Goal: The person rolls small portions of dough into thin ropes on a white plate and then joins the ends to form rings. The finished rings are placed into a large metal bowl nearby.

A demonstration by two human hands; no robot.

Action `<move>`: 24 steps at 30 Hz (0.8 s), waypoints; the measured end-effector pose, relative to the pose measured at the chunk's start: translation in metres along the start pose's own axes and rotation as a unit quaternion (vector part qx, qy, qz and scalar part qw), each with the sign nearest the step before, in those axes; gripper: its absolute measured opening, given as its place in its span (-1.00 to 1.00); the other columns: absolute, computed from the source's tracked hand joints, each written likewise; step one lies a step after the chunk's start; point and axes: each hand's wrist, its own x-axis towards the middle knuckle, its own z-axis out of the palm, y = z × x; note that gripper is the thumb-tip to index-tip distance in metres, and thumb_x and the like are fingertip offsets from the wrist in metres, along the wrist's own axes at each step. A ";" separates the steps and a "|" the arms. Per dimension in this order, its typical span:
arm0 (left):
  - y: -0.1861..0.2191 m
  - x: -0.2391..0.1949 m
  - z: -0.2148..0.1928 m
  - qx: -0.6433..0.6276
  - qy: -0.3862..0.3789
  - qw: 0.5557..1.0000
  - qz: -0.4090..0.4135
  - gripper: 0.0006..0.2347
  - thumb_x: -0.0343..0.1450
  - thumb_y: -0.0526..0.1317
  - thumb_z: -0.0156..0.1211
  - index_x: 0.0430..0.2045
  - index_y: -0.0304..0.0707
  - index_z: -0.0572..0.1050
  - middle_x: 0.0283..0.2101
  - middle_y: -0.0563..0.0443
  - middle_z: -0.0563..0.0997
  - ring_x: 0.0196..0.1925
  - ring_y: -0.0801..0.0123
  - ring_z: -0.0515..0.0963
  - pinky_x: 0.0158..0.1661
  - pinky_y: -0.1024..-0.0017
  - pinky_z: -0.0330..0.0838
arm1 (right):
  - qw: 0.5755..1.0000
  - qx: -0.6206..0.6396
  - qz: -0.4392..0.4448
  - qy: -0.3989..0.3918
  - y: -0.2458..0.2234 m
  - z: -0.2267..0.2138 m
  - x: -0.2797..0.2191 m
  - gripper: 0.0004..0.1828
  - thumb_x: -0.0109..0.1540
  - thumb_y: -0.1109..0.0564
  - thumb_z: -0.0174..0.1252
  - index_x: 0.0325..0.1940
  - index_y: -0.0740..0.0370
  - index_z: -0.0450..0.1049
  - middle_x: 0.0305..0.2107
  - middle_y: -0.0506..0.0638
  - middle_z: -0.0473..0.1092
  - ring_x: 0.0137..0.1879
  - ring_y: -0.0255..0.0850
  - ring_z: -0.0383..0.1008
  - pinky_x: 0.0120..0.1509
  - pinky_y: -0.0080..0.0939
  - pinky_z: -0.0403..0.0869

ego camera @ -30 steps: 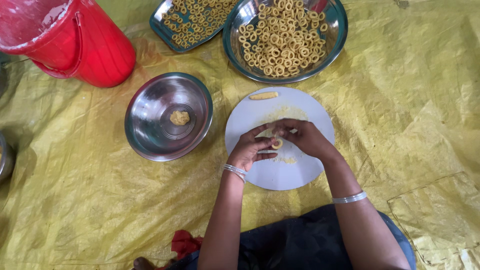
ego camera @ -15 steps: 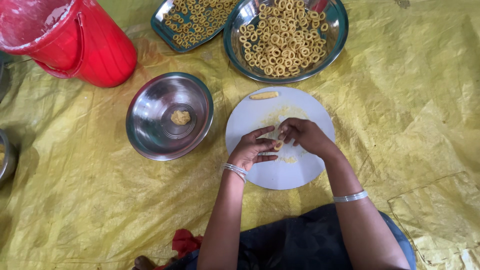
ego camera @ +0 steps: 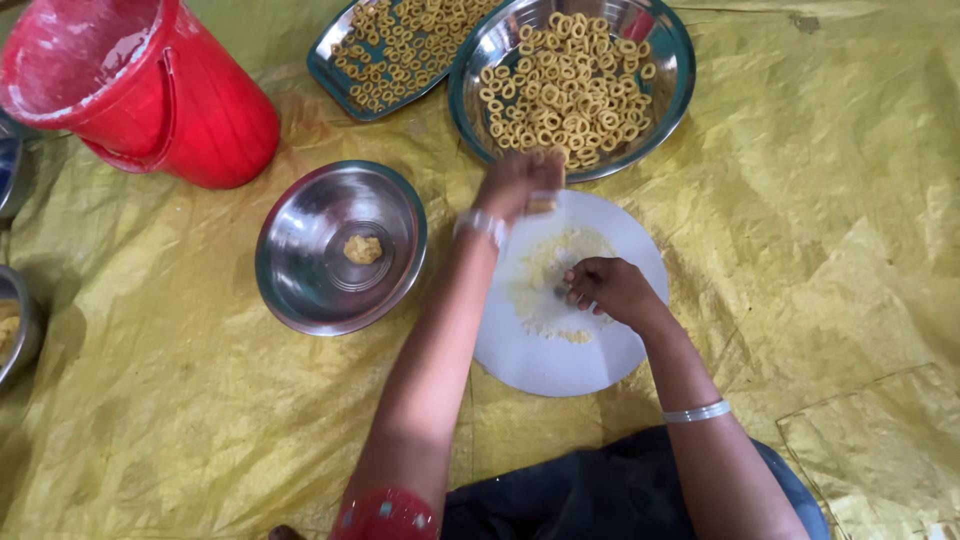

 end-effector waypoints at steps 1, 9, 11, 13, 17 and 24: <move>0.019 0.030 0.006 0.076 0.091 0.987 0.111 -0.71 0.45 0.03 0.17 -0.21 -0.17 0.64 -0.39 0.10 0.73 -0.44 0.54 0.73 -0.51 0.53 0.69 | 1.000 0.007 -0.001 0.002 0.000 -0.002 0.001 -0.76 0.27 0.06 0.17 -0.11 0.24 0.62 -0.43 -0.05 0.61 -0.35 -0.32 0.59 -0.29 -0.27 0.54; -0.001 0.032 0.005 0.462 0.203 0.815 0.285 -0.85 0.36 -0.11 0.32 -0.33 -0.10 0.68 -0.31 -0.07 0.70 -0.27 0.12 0.68 -0.22 0.19 0.55 | 0.998 -0.028 0.016 0.053 -0.007 -0.006 -0.004 -0.68 0.32 -0.06 0.14 -0.19 0.21 0.64 -0.47 -0.06 0.59 -0.37 -0.32 0.58 -0.29 -0.25 0.53; -0.035 0.005 0.001 0.519 0.198 0.781 0.286 -0.81 0.26 -0.23 0.39 -0.29 -0.17 0.66 -0.20 -0.14 0.66 -0.12 0.00 0.62 -0.14 0.12 0.52 | 0.997 -0.033 0.013 0.072 -0.008 -0.006 -0.006 -0.65 0.32 -0.10 0.15 -0.21 0.20 0.66 -0.48 -0.05 0.59 -0.38 -0.32 0.58 -0.29 -0.24 0.53; -0.062 -0.009 -0.001 0.548 0.183 0.763 0.291 -0.72 0.19 -0.29 0.41 -0.23 -0.23 0.65 -0.17 -0.13 0.63 -0.05 -0.04 0.58 -0.12 0.09 0.49 | 0.996 -0.039 -0.005 0.085 -0.007 -0.004 -0.007 -0.66 0.31 -0.10 0.17 -0.20 0.19 0.67 -0.48 -0.04 0.60 -0.39 -0.30 0.60 -0.28 -0.24 0.54; -0.086 -0.012 -0.005 0.562 0.153 0.756 0.299 -0.71 0.24 -0.35 0.38 -0.16 -0.24 0.65 -0.21 -0.11 0.60 -0.06 0.01 0.58 -0.10 0.12 0.49 | 0.980 -0.132 -0.063 0.136 -0.004 0.003 -0.006 -0.78 0.16 0.02 0.36 -0.18 0.13 0.69 -0.42 0.00 0.62 -0.33 -0.26 0.62 -0.17 -0.23 0.54; -0.081 -0.051 -0.008 0.499 0.111 0.818 0.263 -0.77 0.30 -0.37 0.35 -0.18 -0.17 0.66 -0.24 -0.09 0.60 -0.17 0.09 0.61 -0.20 0.18 0.50 | 0.964 -0.096 -0.151 0.197 -0.003 0.002 -0.002 -0.78 0.15 0.16 0.36 -0.11 0.09 0.68 -0.28 -0.03 0.62 -0.23 -0.28 0.64 -0.07 -0.27 0.56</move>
